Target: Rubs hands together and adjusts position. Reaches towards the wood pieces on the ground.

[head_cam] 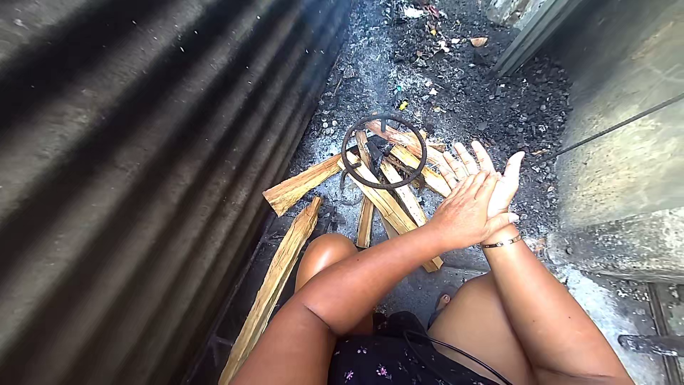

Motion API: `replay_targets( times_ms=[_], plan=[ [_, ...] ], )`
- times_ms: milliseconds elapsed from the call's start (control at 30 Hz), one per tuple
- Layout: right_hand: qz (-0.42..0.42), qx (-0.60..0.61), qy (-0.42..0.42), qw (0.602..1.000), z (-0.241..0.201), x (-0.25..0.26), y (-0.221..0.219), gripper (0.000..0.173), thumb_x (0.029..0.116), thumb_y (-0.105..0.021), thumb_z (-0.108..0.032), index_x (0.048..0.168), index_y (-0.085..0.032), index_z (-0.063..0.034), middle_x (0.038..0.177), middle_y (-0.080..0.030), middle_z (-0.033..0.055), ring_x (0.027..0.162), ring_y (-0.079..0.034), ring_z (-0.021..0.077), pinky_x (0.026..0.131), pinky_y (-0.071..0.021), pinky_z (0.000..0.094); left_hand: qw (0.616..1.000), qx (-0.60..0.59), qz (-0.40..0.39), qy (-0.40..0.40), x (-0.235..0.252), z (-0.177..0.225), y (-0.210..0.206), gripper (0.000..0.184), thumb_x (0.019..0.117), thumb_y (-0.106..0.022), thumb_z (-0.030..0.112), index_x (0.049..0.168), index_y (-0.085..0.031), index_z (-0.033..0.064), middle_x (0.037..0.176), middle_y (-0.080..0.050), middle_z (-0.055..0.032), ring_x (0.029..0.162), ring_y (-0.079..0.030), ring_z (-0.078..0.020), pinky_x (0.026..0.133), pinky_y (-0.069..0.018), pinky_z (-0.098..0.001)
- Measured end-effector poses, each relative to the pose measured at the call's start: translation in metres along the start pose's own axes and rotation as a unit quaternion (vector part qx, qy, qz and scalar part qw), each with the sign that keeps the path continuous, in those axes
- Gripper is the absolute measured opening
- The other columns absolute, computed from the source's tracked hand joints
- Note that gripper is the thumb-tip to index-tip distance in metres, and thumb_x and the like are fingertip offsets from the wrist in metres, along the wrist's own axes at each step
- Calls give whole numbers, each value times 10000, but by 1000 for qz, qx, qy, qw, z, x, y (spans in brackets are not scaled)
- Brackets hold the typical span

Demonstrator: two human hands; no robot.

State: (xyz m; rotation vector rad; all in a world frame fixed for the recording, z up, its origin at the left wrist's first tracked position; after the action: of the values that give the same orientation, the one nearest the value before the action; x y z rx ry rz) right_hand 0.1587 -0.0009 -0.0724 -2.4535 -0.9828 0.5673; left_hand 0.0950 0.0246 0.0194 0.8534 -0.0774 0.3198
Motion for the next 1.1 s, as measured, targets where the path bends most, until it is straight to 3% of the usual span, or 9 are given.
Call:
replay_targets(
  times_ms=[33,67,133,267,467,667,833,1033,1100],
  plan=[
    [-68,57,1,996,-9,4,-24,552,1144,-132,-359,1364,-507,-19,1286,-616,173,1131,-640,236,959,-540,382,1000,-5,-4,-1,-1,4,2,734,1037,-593,410,1558,-358,-50,1602,-399,-231,1503,-380,-324,1240,-311,-444],
    [-136,87,6,987,-17,7,-41,737,1069,37,-570,1597,-296,-178,1595,-426,99,1395,-519,260,1127,-468,444,1000,-7,-1,-4,-1,6,5,712,1030,-611,388,1543,-386,-53,1585,-424,-232,1484,-410,-326,1219,-348,-444],
    [-144,98,20,985,-28,12,-51,847,964,145,-706,1652,-136,-298,1699,-262,40,1471,-443,271,1161,-436,475,1000,-15,-8,2,-2,8,7,683,1022,-633,374,1527,-425,-36,1555,-464,-219,1442,-465,-321,1164,-418,-452],
    [-30,147,-8,989,-33,10,-41,775,1048,86,-583,1609,-119,-90,1585,-391,183,1365,-537,296,1060,-499,407,1000,-26,8,-9,-3,9,15,568,994,-676,310,1414,-536,-47,1422,-575,-221,1316,-576,-327,1083,-491,-454],
    [-154,73,53,984,-40,22,-46,895,940,209,-688,1623,-223,-304,1641,-358,59,1396,-514,299,1085,-485,509,990,-92,108,-7,-2,-10,17,164,965,-705,140,1097,-686,43,1071,-651,-113,1101,-614,-267,962,-540,-417],
    [-169,52,61,982,-33,19,-47,943,949,193,-684,1544,-395,-247,1478,-545,76,1250,-626,263,1024,-528,465,987,-100,127,-4,-5,-13,14,181,992,-597,13,1147,-688,33,1077,-660,-123,1101,-624,-269,974,-537,-409],
    [-189,18,58,980,-26,9,-58,958,954,186,-679,1537,-429,-230,1469,-573,81,1246,-637,252,1029,-530,443,981,-114,156,13,-4,-21,17,200,1001,-556,-13,1162,-670,25,1088,-652,-131,1083,-634,-261,975,-537,-407],
    [-85,16,11,996,-16,0,-50,938,971,107,-715,1439,-517,-194,1251,-706,96,947,-748,227,752,-616,385,980,-107,167,16,1,-20,34,258,946,-578,-65,1172,-673,16,1054,-657,-124,955,-650,-210,855,-568,-344],
    [-93,103,3,990,-13,2,-49,879,1003,58,-695,1428,-491,-156,1271,-676,106,950,-741,236,798,-621,414,983,-77,166,6,3,-20,34,278,937,-586,-59,1184,-685,24,1048,-659,-130,965,-650,-224,864,-565,-348]
  ],
)
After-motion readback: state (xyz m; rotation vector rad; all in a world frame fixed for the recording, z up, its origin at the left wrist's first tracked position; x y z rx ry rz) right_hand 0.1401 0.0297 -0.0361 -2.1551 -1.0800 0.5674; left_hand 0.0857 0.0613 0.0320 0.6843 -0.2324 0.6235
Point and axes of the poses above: each hand's wrist, its own x-axis towards the middle knuckle, its own y-axis out of the back of the hand, z = x × y, the point moved 10 cm from there along x, towards the middle knuckle
